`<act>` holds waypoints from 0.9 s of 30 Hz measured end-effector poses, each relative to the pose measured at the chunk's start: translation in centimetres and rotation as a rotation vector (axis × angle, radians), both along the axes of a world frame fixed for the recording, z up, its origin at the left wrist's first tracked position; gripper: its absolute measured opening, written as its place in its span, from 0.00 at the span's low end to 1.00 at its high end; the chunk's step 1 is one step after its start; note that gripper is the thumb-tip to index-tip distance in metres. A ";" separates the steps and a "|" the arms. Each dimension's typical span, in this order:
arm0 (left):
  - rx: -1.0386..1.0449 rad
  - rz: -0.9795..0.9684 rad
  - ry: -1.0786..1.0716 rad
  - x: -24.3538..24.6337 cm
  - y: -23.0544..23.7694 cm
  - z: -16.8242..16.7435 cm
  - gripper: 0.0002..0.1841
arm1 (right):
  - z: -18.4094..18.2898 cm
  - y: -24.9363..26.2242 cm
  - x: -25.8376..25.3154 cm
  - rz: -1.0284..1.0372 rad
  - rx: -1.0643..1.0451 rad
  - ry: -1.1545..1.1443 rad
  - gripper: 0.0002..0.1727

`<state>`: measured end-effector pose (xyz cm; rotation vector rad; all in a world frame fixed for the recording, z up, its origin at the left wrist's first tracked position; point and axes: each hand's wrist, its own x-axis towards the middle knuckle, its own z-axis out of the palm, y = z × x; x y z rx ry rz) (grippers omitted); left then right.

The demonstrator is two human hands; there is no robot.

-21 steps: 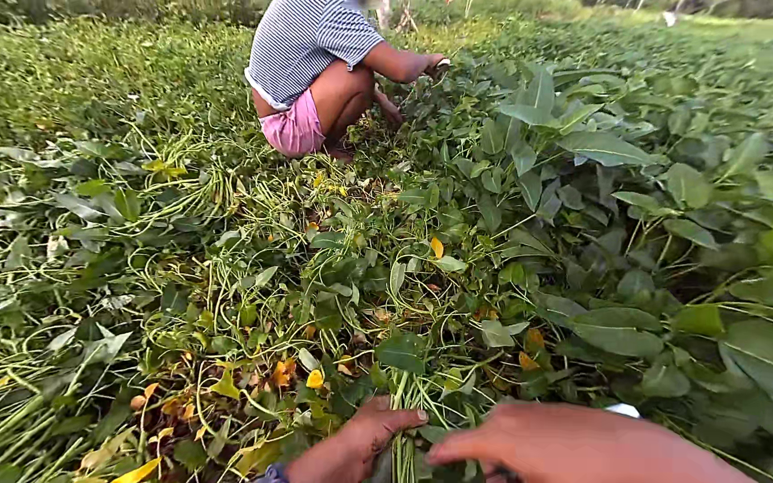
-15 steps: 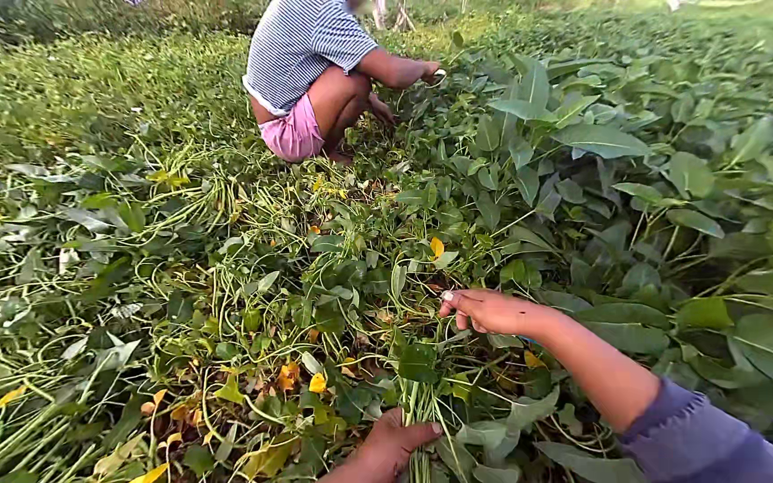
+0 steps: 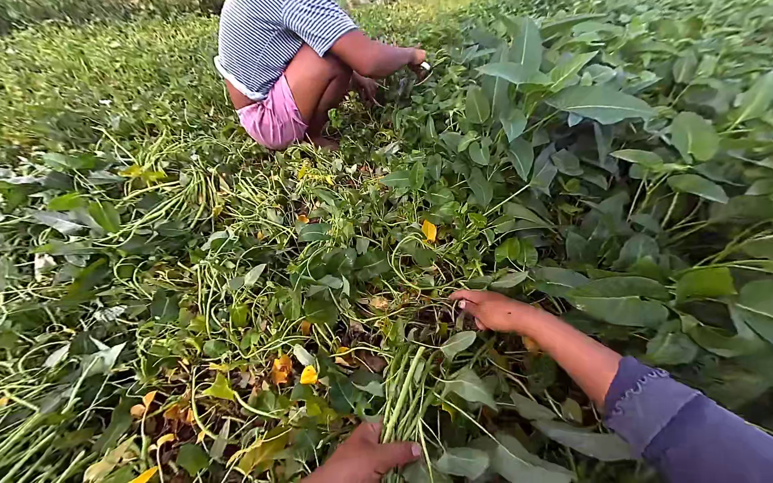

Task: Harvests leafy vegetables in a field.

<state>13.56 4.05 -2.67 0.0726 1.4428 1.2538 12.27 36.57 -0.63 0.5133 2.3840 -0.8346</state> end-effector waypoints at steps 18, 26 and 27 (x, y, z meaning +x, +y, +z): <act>-0.158 -0.100 -0.053 1.8 1.9 0.5 0.20 | 3.1 -12.2 13.8 0.499 -0.673 0.110 0.29; -0.098 -0.068 -0.026 2.3 0.6 1.8 0.24 | -3.9 0.6 10.0 -0.017 -0.197 0.035 0.29; -0.099 -0.065 -0.026 2.2 0.5 2.0 0.23 | -5.1 0.5 10.0 0.006 -0.182 0.013 0.28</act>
